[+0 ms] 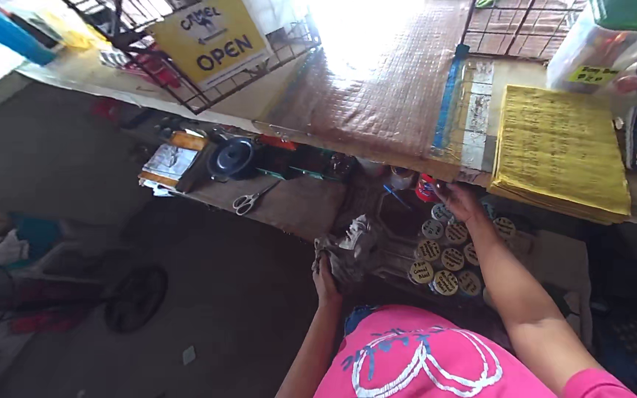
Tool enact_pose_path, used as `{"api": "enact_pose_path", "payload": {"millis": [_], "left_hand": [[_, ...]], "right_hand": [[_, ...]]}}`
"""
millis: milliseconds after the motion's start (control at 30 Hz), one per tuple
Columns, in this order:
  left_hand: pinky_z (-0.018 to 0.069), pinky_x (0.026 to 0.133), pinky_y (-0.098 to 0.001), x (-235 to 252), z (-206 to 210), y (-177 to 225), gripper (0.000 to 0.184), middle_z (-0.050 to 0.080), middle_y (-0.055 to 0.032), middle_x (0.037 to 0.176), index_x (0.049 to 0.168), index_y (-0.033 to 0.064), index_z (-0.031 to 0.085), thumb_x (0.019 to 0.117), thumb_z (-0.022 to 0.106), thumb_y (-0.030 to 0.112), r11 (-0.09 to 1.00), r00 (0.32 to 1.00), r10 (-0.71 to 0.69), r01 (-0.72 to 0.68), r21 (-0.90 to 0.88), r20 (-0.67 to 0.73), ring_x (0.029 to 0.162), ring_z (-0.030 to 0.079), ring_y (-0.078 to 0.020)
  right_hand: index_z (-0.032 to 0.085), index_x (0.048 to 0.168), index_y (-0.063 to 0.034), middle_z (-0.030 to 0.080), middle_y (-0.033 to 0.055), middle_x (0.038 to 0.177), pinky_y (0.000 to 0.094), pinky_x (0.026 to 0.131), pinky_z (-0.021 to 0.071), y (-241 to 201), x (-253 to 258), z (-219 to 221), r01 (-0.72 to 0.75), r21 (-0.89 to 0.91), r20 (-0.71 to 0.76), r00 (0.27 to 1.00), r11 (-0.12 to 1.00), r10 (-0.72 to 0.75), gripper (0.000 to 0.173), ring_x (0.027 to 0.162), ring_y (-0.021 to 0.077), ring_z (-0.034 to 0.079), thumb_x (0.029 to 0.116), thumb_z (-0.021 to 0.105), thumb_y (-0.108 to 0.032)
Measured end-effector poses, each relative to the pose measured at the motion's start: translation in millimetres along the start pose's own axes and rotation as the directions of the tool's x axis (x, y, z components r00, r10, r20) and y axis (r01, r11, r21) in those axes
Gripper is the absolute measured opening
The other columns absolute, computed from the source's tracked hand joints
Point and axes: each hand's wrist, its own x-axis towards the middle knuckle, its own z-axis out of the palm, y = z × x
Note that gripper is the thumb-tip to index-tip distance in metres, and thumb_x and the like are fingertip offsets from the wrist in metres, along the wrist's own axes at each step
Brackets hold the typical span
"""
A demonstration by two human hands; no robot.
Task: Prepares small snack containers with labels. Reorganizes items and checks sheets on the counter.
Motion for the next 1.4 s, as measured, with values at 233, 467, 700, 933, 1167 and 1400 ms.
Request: {"api": "enact_pose_path", "payload": {"millis": [233, 467, 700, 933, 1167, 1400], "left_hand": [[0.0580, 0.080, -0.0315, 1.2, -34.9, -9.4, 0.037, 0.066, -0.0097, 0.104, 0.132, -0.0003, 0.052, 0.1109, 0.040, 0.028, 0.999, 0.993, -0.045, 0.043, -0.017, -0.106, 0.089, 0.067, -0.0102], [0.0575, 0.080, -0.0325, -0.5, -68.3, -15.4, 0.037, 0.066, -0.0124, 0.105, 0.134, -0.0034, 0.051, 0.1099, 0.043, 0.023, 0.992, 0.981, -0.110, 0.118, 0.041, -0.157, 0.088, 0.067, -0.0117], [0.0543, 0.088, -0.0303, 26.1, -138.9, -5.9, 0.035, 0.066, -0.0149, 0.110, 0.131, -0.0076, 0.053, 0.1088, 0.043, 0.018, 0.992, 0.975, -0.050, 0.074, 0.106, -0.217, 0.094, 0.065, -0.0109], [0.0520, 0.097, -0.0342, 82.9, -137.3, 18.8, 0.042, 0.063, -0.0214, 0.123, 0.136, -0.0102, 0.050, 0.1096, 0.039, 0.020, 0.964, 0.999, 0.027, -0.020, 0.265, -0.022, 0.106, 0.063, -0.0147], [0.0571, 0.083, -0.0229, 102.7, -78.1, 37.8, 0.040, 0.065, -0.0060, 0.105, 0.134, -0.0058, 0.049, 0.1079, 0.040, 0.023, 0.968, 0.962, 0.082, -0.139, 0.211, 0.259, 0.089, 0.066, -0.0011], [0.0558, 0.087, -0.0230, 61.1, -36.5, 38.1, 0.039, 0.064, -0.0077, 0.112, 0.138, -0.0064, 0.045, 0.1088, 0.039, 0.018, 0.975, 0.952, 0.076, -0.133, 0.177, 0.295, 0.095, 0.065, -0.0019]], "right_hand": [[0.053, 0.132, 0.0093, 0.066, 0.0166, 0.110, 0.0290, 0.077, 0.0566, 21.7, -0.2, 23.5, -0.004, -0.648, 0.003, 1.000, 0.761, 0.007, 0.029, 0.084, 0.0148, 0.066, 0.1060, 0.050, -0.004], [0.057, 0.140, 0.0035, 0.057, 0.0285, 0.141, 0.0522, 0.117, 0.0372, 115.4, 81.5, 58.3, 0.092, -0.991, 0.080, 0.989, -0.097, 0.122, 0.038, 0.136, 0.0399, 0.053, 0.1084, 0.041, -0.011], [0.054, 0.141, 0.0049, 0.053, 0.0290, 0.146, 0.0562, 0.115, 0.0370, 169.2, 109.9, 67.2, -0.100, -0.970, -0.083, 0.993, -0.222, -0.085, 0.038, 0.139, 0.0424, 0.048, 0.1072, 0.045, -0.011], [0.048, 0.142, 0.0102, 0.059, 0.0320, 0.132, 0.0478, 0.107, 0.0471, 133.5, 12.6, 124.1, 0.220, -0.965, 0.244, 0.951, 0.141, 0.187, 0.039, 0.120, 0.0402, 0.061, 0.1086, 0.041, -0.009], [0.061, 0.137, 0.0028, 0.061, 0.0310, 0.131, 0.0577, 0.104, 0.0478, -60.0, -76.8, 73.1, 0.130, -0.983, 0.181, 0.652, -0.126, -0.736, 0.036, 0.121, 0.0456, 0.061, 0.1052, 0.049, -0.009], [0.041, 0.151, 0.0071, 0.036, 0.0390, 0.154, 0.0645, 0.117, 0.0311, -188.5, -46.6, 13.6, -0.256, -0.963, -0.090, 0.598, -0.083, -0.796, 0.051, 0.144, 0.0547, 0.036, 0.1026, 0.050, -0.007]]}}
